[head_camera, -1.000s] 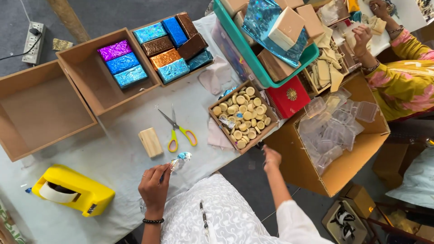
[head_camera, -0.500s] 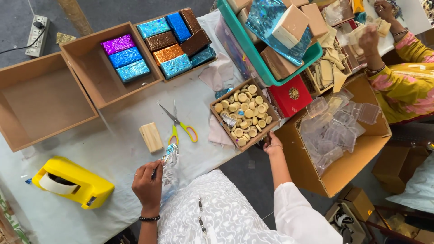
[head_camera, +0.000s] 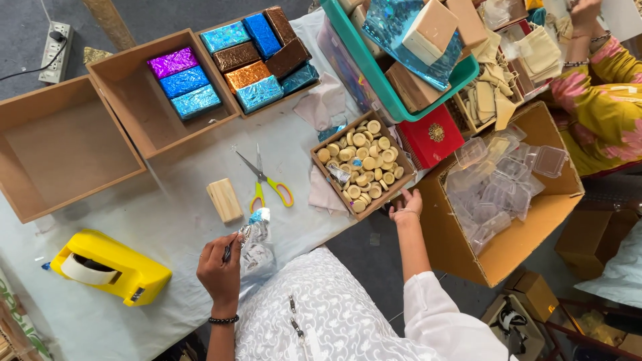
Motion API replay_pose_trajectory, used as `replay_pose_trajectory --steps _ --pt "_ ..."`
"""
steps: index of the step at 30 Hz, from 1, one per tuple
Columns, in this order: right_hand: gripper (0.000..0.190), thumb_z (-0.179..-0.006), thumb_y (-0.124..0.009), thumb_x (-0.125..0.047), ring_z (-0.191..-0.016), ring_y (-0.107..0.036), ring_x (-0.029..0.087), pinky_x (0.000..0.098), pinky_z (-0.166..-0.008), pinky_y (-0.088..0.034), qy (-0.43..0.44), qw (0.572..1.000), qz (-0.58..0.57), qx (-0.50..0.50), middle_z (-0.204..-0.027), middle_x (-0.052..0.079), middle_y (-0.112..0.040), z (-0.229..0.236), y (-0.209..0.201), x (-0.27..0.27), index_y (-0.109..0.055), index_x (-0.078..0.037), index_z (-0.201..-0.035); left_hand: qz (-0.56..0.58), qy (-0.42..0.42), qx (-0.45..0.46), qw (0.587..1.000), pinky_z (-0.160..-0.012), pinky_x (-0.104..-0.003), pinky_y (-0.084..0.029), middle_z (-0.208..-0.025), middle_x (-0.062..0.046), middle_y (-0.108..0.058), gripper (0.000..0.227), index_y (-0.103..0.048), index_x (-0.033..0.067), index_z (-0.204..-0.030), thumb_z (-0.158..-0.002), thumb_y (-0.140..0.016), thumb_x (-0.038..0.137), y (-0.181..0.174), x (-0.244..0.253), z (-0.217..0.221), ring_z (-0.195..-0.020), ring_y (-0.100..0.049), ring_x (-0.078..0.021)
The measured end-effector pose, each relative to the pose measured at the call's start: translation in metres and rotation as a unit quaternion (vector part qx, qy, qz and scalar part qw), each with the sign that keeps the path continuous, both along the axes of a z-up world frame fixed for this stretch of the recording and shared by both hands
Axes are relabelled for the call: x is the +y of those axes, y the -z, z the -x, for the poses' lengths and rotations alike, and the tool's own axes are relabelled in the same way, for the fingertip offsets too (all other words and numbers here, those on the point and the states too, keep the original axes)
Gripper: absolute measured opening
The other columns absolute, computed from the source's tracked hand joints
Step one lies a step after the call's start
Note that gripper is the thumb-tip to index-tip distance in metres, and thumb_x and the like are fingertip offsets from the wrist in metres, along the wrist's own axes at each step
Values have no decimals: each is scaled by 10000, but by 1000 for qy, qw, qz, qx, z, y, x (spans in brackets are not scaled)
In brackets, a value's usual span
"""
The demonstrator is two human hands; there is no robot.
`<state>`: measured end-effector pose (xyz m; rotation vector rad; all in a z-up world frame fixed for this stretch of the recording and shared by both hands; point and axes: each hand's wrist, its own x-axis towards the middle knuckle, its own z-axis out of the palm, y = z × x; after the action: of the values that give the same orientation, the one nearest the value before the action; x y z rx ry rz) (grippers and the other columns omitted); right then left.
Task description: Wrapping small wooden blocks in colorful decorative foil.
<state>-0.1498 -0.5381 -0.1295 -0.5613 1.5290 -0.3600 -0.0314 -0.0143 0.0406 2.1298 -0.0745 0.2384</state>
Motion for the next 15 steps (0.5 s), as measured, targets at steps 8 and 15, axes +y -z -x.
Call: replay_pose_trajectory --steps 8,15 --pt "453 -945 -556 -499 -1194 -481 96 366 -915 -352 -64 979 195 -16 -1398 -110 -573 -43 -53 87 -662 -245 -1304 61 -45 25 997 -670 -288 -524 -917 -74 -703 122 -749 50 -991 -907 -800 123 10 -1 -4 -752 -664 -156" --pt "666 -932 -545 -541 -1241 -554 90 328 -941 -458 -517 811 91 -259 -1409 -126 -566 -117 -89 275 -378 -260 -1512 187 -70 76 977 -638 -241 -519 -887 -21 -695 160 -750 52 -992 -923 -776 194 18 -5 -14 -718 -637 -86"
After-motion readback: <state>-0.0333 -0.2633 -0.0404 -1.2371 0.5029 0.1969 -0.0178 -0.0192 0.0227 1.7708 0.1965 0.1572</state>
